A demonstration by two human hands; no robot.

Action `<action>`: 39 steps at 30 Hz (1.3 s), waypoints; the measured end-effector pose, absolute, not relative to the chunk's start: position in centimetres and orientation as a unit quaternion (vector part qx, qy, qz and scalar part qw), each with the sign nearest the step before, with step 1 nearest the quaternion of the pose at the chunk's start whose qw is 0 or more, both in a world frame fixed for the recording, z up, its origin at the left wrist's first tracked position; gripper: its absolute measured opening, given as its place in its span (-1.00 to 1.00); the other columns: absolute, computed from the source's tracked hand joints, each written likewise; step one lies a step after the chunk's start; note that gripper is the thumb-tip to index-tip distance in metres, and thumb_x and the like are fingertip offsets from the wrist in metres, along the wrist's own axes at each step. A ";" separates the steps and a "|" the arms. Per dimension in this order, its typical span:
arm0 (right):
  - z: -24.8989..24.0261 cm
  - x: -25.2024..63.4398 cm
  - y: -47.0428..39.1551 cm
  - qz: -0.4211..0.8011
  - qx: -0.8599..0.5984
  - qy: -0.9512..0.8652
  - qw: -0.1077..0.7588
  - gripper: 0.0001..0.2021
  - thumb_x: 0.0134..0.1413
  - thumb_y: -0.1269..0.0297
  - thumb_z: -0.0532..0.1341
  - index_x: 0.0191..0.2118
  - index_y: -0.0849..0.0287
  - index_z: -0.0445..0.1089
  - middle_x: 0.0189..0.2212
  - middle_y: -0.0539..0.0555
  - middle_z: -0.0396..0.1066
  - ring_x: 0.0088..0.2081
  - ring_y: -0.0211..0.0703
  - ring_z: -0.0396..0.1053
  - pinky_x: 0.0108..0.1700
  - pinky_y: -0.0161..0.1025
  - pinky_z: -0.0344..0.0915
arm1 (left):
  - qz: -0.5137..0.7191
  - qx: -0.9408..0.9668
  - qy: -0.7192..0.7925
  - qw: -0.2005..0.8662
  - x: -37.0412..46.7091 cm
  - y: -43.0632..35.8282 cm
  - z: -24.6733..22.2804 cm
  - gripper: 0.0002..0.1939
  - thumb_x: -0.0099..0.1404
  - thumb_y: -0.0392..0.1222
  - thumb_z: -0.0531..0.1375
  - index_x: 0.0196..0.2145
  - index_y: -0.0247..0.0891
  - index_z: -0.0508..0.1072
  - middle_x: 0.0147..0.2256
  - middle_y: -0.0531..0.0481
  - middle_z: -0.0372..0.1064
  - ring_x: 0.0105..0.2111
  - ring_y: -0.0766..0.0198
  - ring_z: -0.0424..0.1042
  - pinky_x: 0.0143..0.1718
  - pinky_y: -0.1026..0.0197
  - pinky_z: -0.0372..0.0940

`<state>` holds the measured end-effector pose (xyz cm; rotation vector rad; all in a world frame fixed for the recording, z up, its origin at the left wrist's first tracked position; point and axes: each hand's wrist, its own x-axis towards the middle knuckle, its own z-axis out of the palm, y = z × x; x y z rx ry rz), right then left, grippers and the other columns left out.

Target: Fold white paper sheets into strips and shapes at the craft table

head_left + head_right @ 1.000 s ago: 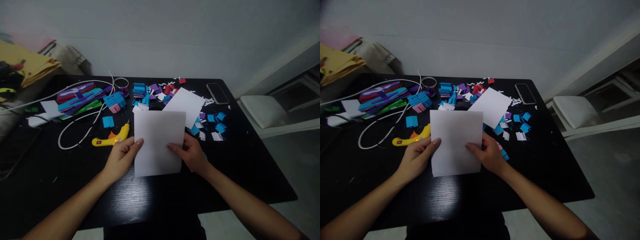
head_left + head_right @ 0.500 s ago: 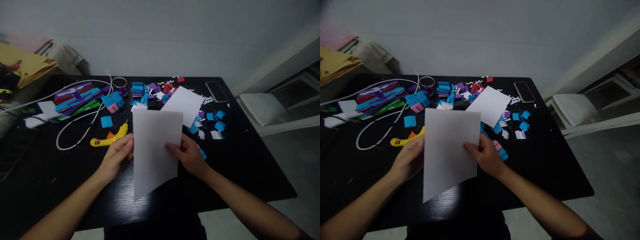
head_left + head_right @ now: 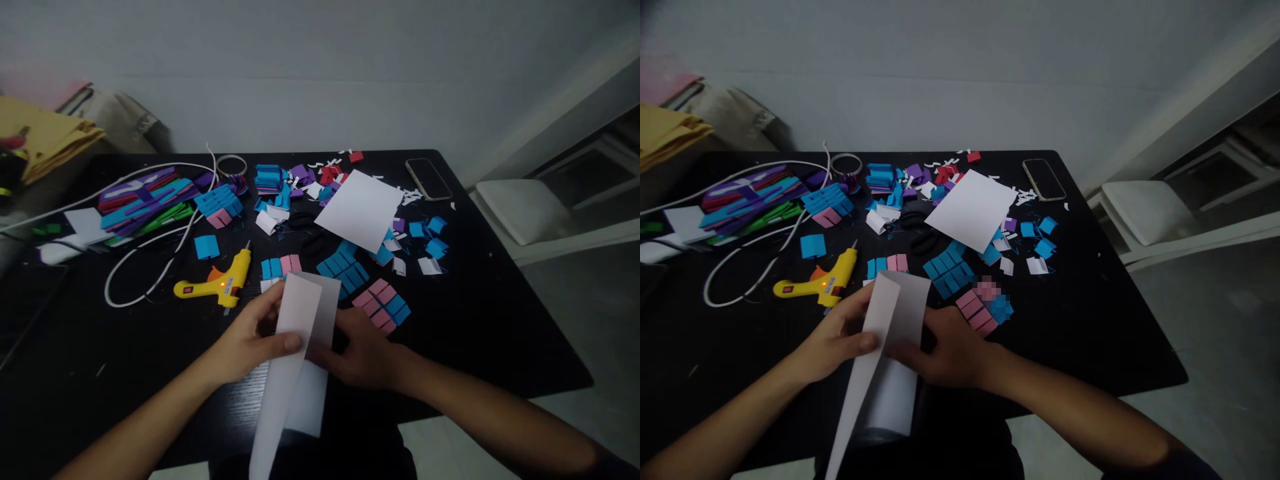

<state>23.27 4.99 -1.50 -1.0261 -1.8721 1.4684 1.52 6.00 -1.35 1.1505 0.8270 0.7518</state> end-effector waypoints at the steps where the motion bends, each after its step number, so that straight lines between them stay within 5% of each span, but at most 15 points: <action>1: -1.3 23.4 5.0 0.553 -0.359 -0.704 0.264 -0.74 0.23 0.06 0.32 -0.15 0.15 0.52 -0.32 0.08 0.59 -0.28 -0.05 0.55 -0.24 -0.18 0.44 | 0.330 0.515 0.381 0.693 1.5 6.0 -1.4 -0.35 0.19 0.08 0.43 0.16 -0.17 0.43 -0.22 -0.07 0.51 -0.30 0.17 0.49 -0.32 0.25 0.40; 5: -0.9 24.3 5.6 0.579 -0.310 -0.704 0.270 -0.76 0.22 0.08 0.33 -0.15 0.15 0.51 -0.30 0.07 0.55 -0.24 -0.06 0.52 -0.19 -0.17 0.44 | 0.314 0.525 0.410 0.677 1.5 6.1 -1.2 -0.48 0.19 -0.01 0.43 0.05 -0.19 0.47 -0.31 0.03 0.44 -0.39 0.28 0.41 -0.41 0.33 0.33; 10: -1.4 25.0 6.3 0.632 -0.390 -0.576 0.340 -0.69 0.27 -0.02 0.28 -0.29 0.15 0.40 -0.54 -0.06 0.36 -0.57 -0.29 0.32 -0.56 -0.35 0.24 | 0.301 0.539 0.434 0.656 1.9 6.2 -0.6 -0.53 0.15 -0.09 0.45 0.00 -0.18 0.49 -0.23 0.00 0.49 -0.30 0.21 0.50 -0.34 0.27 0.42; 14: -1.3 24.3 6.2 0.649 -0.430 -0.516 0.356 -0.68 0.19 0.05 0.38 -0.38 0.13 0.34 -0.64 -0.14 0.28 -0.68 -0.36 0.23 -0.65 -0.41 0.16 | 0.288 0.527 0.453 0.659 2.3 6.0 -0.6 -0.52 0.13 -0.11 0.47 -0.01 -0.16 0.48 -0.23 -0.01 0.53 -0.30 0.16 0.53 -0.37 0.25 0.45; 21: -1.1 23.8 6.0 0.661 -0.435 -0.507 0.342 -0.70 0.17 0.06 0.40 -0.38 0.13 0.37 -0.57 -0.10 0.38 -0.64 -0.33 0.32 -0.65 -0.41 0.28 | 0.264 0.504 0.446 0.691 2.0 5.8 -0.4 -0.53 0.16 -0.07 0.44 0.00 -0.15 0.47 -0.26 -0.03 0.55 -0.38 0.16 0.53 -0.47 0.27 0.41; 28: -1.5 23.8 5.7 0.654 -0.419 -0.545 0.316 -0.79 0.18 0.14 0.41 -0.27 0.15 0.47 -0.54 -0.07 0.42 -0.57 -0.28 0.41 -0.54 -0.35 0.38 | 0.283 0.455 0.462 0.707 1.9 6.0 -0.7 -0.69 0.26 0.04 0.39 -0.20 -0.20 0.50 -0.44 0.07 0.48 -0.57 0.33 0.42 -0.61 0.37 0.25; 39: -1.2 23.7 5.7 0.651 -0.419 -0.553 0.307 -0.78 0.15 0.12 0.44 -0.30 0.15 0.50 -0.53 -0.05 0.47 -0.52 -0.25 0.45 -0.49 -0.32 0.42 | 0.253 0.448 0.491 0.703 1.3 6.1 -1.1 -0.75 0.19 -0.02 0.45 -0.27 -0.22 0.61 -0.43 0.01 0.58 -0.54 0.27 0.53 -0.60 0.35 0.35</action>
